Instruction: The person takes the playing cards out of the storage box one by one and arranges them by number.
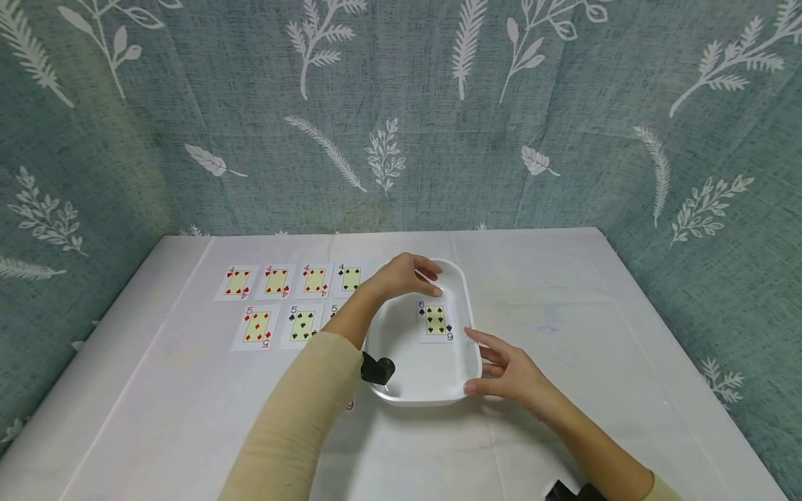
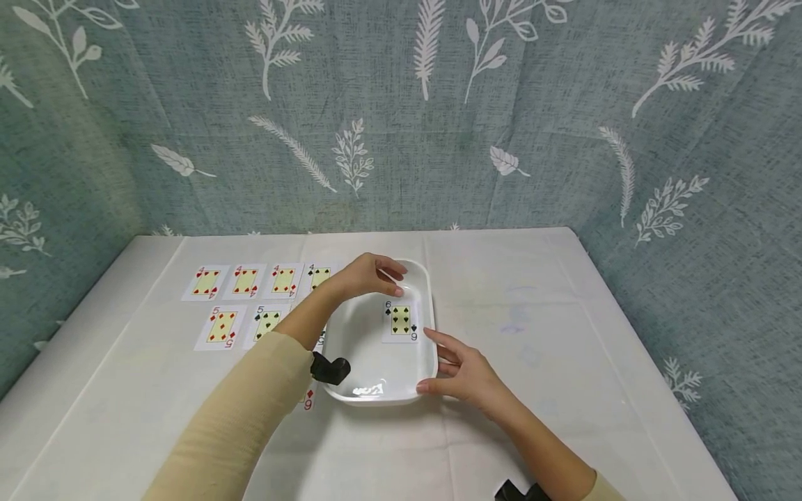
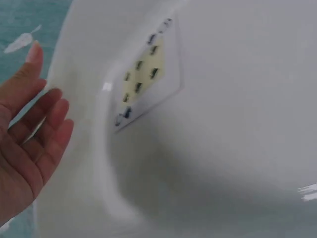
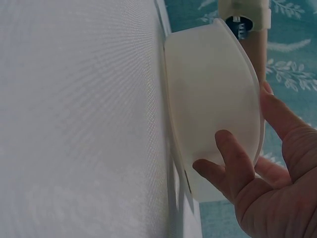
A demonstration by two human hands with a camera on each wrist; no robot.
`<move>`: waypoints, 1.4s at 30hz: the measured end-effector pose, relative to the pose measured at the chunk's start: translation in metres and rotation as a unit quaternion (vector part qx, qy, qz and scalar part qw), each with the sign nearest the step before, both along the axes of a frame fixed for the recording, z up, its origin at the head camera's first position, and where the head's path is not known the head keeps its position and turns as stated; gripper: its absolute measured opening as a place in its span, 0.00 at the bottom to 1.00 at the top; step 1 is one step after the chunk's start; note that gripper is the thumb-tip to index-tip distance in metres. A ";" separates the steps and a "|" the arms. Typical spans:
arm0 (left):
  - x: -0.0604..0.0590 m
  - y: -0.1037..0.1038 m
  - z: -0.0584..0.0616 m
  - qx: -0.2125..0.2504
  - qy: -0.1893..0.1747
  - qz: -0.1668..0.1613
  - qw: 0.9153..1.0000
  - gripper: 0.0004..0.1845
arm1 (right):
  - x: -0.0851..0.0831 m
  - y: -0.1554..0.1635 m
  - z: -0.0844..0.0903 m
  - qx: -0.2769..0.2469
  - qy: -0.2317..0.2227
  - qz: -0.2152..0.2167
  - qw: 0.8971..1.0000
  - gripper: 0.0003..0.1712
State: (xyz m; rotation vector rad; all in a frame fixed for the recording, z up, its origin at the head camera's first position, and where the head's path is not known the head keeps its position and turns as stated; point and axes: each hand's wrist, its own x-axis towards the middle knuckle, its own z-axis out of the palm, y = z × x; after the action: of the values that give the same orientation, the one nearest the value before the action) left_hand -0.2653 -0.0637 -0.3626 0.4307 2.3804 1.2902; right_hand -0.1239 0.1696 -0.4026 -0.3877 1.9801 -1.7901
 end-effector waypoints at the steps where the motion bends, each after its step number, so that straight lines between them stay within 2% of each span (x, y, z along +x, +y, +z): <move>1: 0.000 0.001 -0.003 -0.002 0.001 -0.002 1.000 0.27 | 0.000 0.000 0.000 -0.001 0.000 0.001 1.000 0.54; 4: -0.001 0.003 -0.012 -0.022 0.013 -0.015 1.000 0.28 | 0.000 0.000 0.000 -0.003 0.001 0.003 1.000 0.54; 9: -0.004 0.008 -0.024 -0.080 0.048 -0.041 0.995 0.30 | 0.000 0.000 -0.001 -0.005 0.003 0.002 1.000 0.55; 16: -0.004 0.008 -0.028 -0.145 0.076 -0.061 0.985 0.34 | 0.001 -0.002 -0.002 -0.011 0.001 0.004 1.000 0.54; 22: -0.004 0.005 -0.031 -0.204 0.085 -0.091 0.971 0.35 | 0.000 -0.002 -0.002 -0.009 0.002 -0.005 1.000 0.55; 29: -0.002 0.005 -0.031 -0.233 0.066 -0.091 0.966 0.28 | 0.000 -0.002 -0.002 -0.009 0.006 -0.002 1.000 0.55; 34: -0.001 0.006 -0.029 -0.254 0.071 -0.096 0.960 0.27 | 0.000 -0.002 -0.002 -0.007 0.005 -0.002 1.000 0.55; 42: 0.000 0.009 -0.028 -0.254 0.083 -0.104 0.958 0.27 | 0.001 -0.001 -0.002 -0.009 0.004 -0.001 1.000 0.55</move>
State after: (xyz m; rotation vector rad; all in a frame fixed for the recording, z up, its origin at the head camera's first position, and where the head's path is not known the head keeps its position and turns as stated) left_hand -0.2654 -0.0551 -0.3902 0.6252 2.5981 0.5358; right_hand -0.1230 0.1683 -0.4042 -0.4001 1.9704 -1.8118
